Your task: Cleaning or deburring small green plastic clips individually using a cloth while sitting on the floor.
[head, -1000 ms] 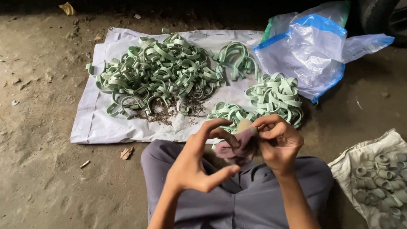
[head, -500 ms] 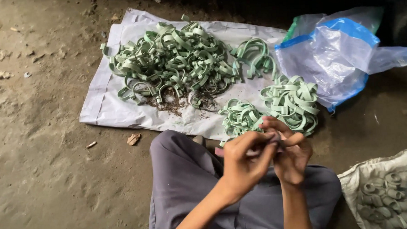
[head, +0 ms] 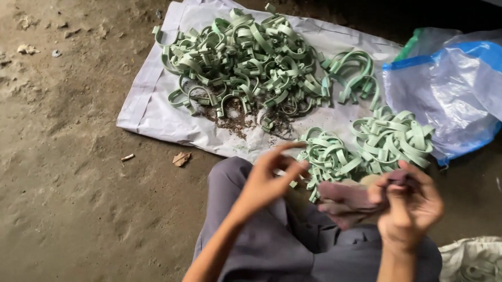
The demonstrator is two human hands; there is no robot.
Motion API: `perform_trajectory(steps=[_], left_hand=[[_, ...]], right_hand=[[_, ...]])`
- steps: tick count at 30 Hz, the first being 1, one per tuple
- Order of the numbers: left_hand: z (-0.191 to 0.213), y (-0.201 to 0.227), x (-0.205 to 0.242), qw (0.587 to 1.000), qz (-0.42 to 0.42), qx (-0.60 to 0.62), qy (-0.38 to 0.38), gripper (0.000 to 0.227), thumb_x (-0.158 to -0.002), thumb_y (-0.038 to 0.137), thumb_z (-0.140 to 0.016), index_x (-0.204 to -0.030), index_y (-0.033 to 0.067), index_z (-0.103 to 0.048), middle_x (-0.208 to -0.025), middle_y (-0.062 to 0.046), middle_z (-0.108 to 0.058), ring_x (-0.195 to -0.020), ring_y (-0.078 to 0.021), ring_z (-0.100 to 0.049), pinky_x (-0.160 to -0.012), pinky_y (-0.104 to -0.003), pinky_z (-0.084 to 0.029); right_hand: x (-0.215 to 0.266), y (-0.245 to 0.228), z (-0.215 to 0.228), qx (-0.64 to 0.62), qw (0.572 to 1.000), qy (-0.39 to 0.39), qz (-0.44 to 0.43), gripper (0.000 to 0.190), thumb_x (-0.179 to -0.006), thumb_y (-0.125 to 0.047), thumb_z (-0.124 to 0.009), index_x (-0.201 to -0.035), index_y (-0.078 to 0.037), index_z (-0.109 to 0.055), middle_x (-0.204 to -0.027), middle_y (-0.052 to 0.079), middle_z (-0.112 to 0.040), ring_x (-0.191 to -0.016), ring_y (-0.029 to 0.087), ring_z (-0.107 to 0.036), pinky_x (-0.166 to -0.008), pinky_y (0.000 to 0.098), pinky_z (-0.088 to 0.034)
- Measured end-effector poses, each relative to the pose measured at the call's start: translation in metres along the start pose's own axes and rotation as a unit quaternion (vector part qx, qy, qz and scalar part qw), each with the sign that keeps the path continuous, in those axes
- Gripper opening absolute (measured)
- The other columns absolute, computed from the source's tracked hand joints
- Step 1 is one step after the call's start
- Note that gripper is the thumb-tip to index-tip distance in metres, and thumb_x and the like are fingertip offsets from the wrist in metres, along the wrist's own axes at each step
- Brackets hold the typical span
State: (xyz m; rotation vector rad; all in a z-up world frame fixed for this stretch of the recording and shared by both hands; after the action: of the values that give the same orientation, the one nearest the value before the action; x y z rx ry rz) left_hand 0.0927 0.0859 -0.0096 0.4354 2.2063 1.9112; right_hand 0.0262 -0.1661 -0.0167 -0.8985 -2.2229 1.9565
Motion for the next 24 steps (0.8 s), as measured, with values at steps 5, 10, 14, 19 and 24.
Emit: perform_trajectory(steps=[5,10,14,19,24], left_hand=[[0.133,-0.130,-0.069,0.974,-0.003,-0.190,0.122,0.033,-0.098,0.022,-0.063,-0.126,0.0061,-0.062,-0.107,-0.010,-0.076,-0.087,-0.0185,-0.072,-0.075,-0.029,-0.060],[0.185,-0.200,-0.129,0.942,0.047,-0.294,0.152,0.022,-0.097,0.014,-0.062,-0.117,0.0038,-0.065,-0.107,-0.013,-0.076,-0.088,-0.0240,-0.074,-0.077,-0.038,-0.062],[0.176,-0.247,-0.188,0.918,0.036,-0.382,0.102,0.023,-0.093,0.015,-0.064,-0.112,0.0039,-0.064,-0.105,-0.014,-0.074,-0.091,-0.0291,-0.072,-0.075,-0.042,-0.059],[0.140,-0.289,-0.260,0.847,-0.032,-0.530,0.032,0.037,-0.089,0.021,-0.072,-0.122,0.0082,-0.061,-0.106,-0.016,-0.065,-0.089,-0.0419,-0.065,-0.071,-0.054,-0.053],[0.128,-0.276,-0.308,0.824,-0.026,-0.557,0.096,0.071,-0.086,0.018,-0.080,-0.146,0.0142,-0.042,-0.141,-0.026,-0.040,-0.100,-0.0428,-0.061,-0.068,-0.055,-0.058]], right_hand=[[-0.011,-0.013,0.023,0.045,0.998,0.037,0.000,0.020,-0.096,-0.003,-0.048,-0.108,-0.010,-0.062,-0.066,0.003,-0.046,-0.050,0.009,-0.040,-0.048,0.0241,-0.033],[-0.012,0.035,0.112,-0.070,0.970,-0.010,-0.234,0.032,-0.104,-0.031,-0.049,-0.073,-0.022,-0.054,-0.061,-0.001,-0.037,-0.052,0.014,-0.029,-0.060,0.0350,-0.025],[-0.020,0.050,0.140,-0.080,0.975,-0.092,-0.187,0.026,-0.088,-0.022,-0.046,-0.067,-0.021,-0.032,-0.056,-0.003,-0.028,-0.040,0.015,-0.025,-0.042,0.0352,-0.024],[-0.027,0.074,0.146,-0.210,0.907,-0.270,-0.248,0.038,-0.062,0.008,-0.072,-0.052,-0.007,-0.039,-0.041,0.009,-0.039,-0.039,0.032,-0.046,-0.045,0.0491,-0.037],[-0.020,0.081,0.148,-0.327,0.896,-0.205,-0.218,0.027,-0.092,-0.001,-0.046,-0.067,-0.006,-0.038,-0.049,0.012,-0.034,-0.047,0.029,-0.032,-0.047,0.0507,-0.024]])
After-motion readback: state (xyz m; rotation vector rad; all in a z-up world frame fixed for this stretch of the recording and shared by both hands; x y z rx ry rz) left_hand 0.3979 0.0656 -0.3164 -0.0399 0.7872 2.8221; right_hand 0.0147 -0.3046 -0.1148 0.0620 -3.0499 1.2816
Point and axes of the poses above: each hand's wrist, its own x-axis away from the middle knuckle, its own z-axis out of the back of the hand, y = z × x, the point moved 8 cm from there along -x, towards the middle knuckle
